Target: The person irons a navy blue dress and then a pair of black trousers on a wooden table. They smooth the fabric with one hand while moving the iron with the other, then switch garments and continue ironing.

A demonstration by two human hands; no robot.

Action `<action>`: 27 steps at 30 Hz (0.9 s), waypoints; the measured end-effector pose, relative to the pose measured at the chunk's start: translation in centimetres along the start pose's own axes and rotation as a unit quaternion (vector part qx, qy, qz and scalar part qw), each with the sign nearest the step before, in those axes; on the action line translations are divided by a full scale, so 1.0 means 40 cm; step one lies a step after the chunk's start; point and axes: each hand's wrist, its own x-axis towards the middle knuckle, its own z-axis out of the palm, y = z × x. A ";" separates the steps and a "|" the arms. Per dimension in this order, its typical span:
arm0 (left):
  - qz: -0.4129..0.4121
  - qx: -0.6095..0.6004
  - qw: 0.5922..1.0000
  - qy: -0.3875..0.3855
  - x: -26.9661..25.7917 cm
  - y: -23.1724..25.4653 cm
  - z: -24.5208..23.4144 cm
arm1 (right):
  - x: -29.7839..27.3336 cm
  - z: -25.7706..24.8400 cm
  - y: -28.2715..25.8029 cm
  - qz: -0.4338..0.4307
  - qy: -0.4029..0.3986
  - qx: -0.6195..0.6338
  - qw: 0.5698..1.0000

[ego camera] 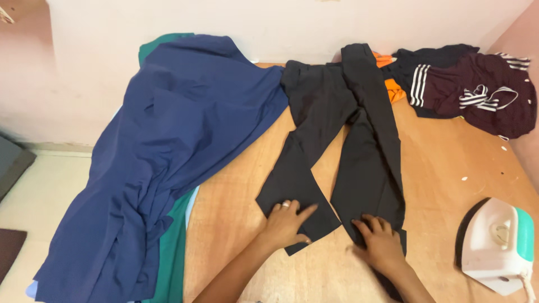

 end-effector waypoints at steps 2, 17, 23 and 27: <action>0.002 0.010 0.999 -0.053 0.013 -0.020 0.076 | -0.002 0.009 0.019 0.050 -0.012 0.022 0.998; -0.135 -0.418 0.826 -0.354 -0.254 0.037 -0.281 | -0.062 -0.092 0.203 -0.083 -0.206 0.530 0.818; -0.182 -0.243 0.941 -0.150 -0.220 -0.039 -0.257 | 0.011 -0.029 0.164 0.137 0.083 0.299 0.941; -0.230 -0.521 0.817 -0.088 -0.079 -0.017 -0.075 | 0.056 0.042 0.145 0.106 0.119 0.223 0.962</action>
